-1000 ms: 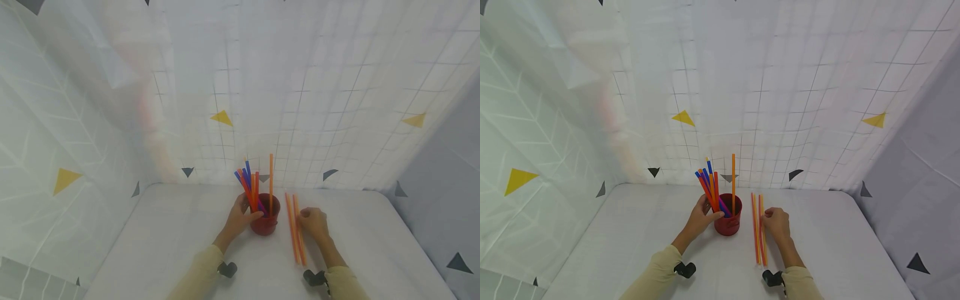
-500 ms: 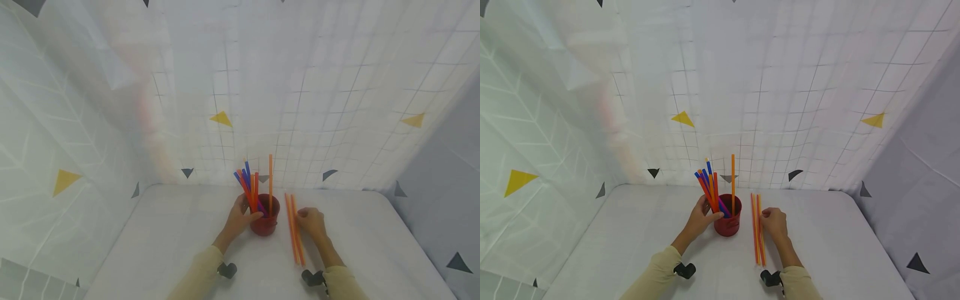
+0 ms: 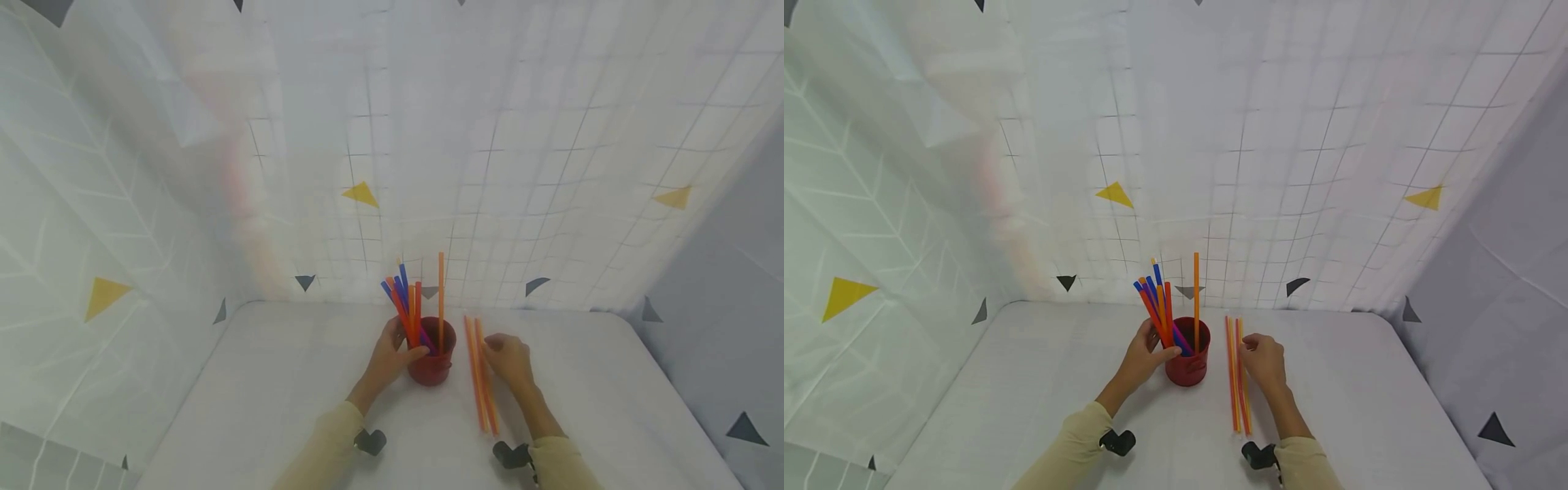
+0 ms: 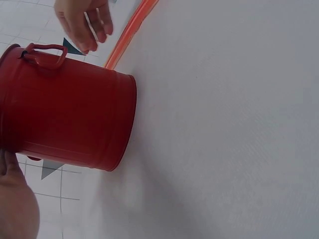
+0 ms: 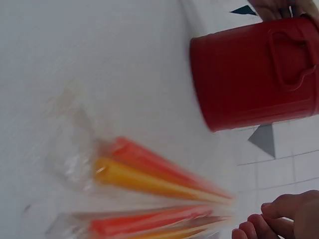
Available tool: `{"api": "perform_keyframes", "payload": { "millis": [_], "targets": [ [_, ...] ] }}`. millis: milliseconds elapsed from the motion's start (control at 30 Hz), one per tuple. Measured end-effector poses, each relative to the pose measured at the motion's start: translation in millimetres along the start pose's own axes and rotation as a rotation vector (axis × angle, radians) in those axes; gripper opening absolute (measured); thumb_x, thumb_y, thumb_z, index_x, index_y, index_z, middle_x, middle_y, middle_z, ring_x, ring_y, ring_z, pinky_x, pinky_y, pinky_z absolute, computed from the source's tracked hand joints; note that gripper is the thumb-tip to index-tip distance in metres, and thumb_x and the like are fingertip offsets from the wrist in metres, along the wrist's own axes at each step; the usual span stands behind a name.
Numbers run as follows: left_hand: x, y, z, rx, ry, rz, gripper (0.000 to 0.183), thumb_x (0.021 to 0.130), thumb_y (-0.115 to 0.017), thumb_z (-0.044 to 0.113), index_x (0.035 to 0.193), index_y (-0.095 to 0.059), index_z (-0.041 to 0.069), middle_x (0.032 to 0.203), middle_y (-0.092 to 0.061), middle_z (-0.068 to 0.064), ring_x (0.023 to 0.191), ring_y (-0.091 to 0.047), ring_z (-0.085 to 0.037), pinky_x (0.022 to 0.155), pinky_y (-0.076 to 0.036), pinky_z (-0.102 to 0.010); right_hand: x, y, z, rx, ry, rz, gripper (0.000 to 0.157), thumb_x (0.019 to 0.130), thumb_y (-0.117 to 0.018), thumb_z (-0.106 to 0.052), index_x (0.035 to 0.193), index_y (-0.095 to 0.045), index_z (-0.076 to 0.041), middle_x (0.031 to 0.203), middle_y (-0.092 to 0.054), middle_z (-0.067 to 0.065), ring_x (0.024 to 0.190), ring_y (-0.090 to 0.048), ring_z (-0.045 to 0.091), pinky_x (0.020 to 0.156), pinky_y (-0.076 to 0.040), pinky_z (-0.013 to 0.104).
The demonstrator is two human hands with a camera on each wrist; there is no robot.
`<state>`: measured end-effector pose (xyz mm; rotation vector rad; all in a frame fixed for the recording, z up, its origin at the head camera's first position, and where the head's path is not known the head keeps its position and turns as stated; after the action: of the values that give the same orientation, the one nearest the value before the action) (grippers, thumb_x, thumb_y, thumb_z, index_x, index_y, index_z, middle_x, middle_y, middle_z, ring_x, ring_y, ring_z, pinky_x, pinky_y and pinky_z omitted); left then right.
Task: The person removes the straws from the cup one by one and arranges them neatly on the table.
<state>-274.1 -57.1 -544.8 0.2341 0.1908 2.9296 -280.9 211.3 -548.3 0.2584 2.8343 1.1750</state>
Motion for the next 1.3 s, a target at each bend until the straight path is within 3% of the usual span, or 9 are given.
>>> {"api": "perform_keyframes", "payload": {
  "millis": [233, 367, 467, 833, 1067, 1300],
  "targets": [
    [0.3, 0.5, -1.0, -0.001, -0.005, 0.007, 0.078, 0.080, -0.081, 0.037, 0.144, -0.037, 0.029, 0.144, -0.044, 0.014, 0.139, -0.037, -0.013, 0.112, -0.031, -0.048, -7.2, 12.5, -38.8, 0.062, 0.210, 0.115, 0.024, 0.093, -0.067, -0.026, 0.104, -0.071, -0.005, 0.096, -0.072, 0.011, 0.085, -0.068, 0.025, 0.075, -0.059, 0.041],
    [0.7, -0.4, -0.1, -0.007, -0.006, 0.008, 0.077, 0.080, -0.081, 0.035, 0.144, -0.038, 0.028, 0.144, -0.045, 0.013, 0.138, -0.038, -0.012, 0.112, -0.031, -0.047, -10.3, 16.7, -63.0, 0.130, 0.334, 0.188, 0.016, 0.089, -0.071, -0.019, 0.098, -0.073, -0.006, 0.088, -0.072, 0.008, 0.081, -0.068, 0.023, 0.072, -0.058, 0.039],
    [0.4, -0.4, 0.6, -0.002, -0.003, 0.011, 0.076, 0.081, -0.080, 0.035, 0.144, -0.038, 0.029, 0.144, -0.044, 0.013, 0.137, -0.038, -0.012, 0.112, -0.031, -0.046, -12.2, 16.3, -80.0, 0.181, 0.384, 0.195, 0.013, 0.088, -0.071, -0.014, 0.097, -0.073, -0.005, 0.087, -0.072, 0.007, 0.080, -0.068, 0.022, 0.072, -0.059, 0.039],
    [1.4, -0.5, -1.7, -0.020, -0.023, 0.002, 0.076, 0.083, -0.079, 0.029, 0.146, -0.036, 0.029, 0.148, -0.041, 0.011, 0.138, -0.038, -0.012, 0.113, -0.028, -0.048, -16.9, -1.5, -120.2, 0.315, 0.403, 0.065, 0.016, 0.090, -0.071, -0.017, 0.104, -0.074, -0.009, 0.095, -0.073, 0.005, 0.086, -0.070, 0.020, 0.072, -0.060, 0.035],
    [0.9, -1.0, 1.1, -0.022, -0.017, 0.005, 0.079, 0.079, -0.081, 0.036, 0.145, -0.036, 0.033, 0.146, -0.041, 0.017, 0.135, -0.039, -0.006, 0.113, -0.030, -0.043, -18.9, -16.9, -125.7, 0.214, 0.340, -0.017, 0.024, 0.091, -0.069, -0.022, 0.114, -0.071, -0.015, 0.106, -0.072, 0.000, 0.100, -0.067, 0.021, 0.087, -0.056, 0.041],
    [0.1, -0.5, 2.9, -0.017, -0.013, 0.013, 0.082, 0.076, -0.081, 0.044, 0.144, -0.037, 0.034, 0.145, -0.041, 0.019, 0.135, -0.039, -0.005, 0.114, -0.029, -0.042, -18.5, -23.7, -130.9, 0.169, 0.402, -0.035, 0.027, 0.091, -0.068, -0.019, 0.118, -0.069, -0.013, 0.109, -0.071, 0.001, 0.103, -0.067, 0.021, 0.087, -0.056, 0.041]
  ]
}}
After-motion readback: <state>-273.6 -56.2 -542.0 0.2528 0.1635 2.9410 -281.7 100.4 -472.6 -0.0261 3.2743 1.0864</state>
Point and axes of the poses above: each hand's wrist, its own x-axis towards the middle knuckle, its own y-axis out of the back of the hand, z = x × y, the point moved 1 cm from there along x, towards the middle knuckle
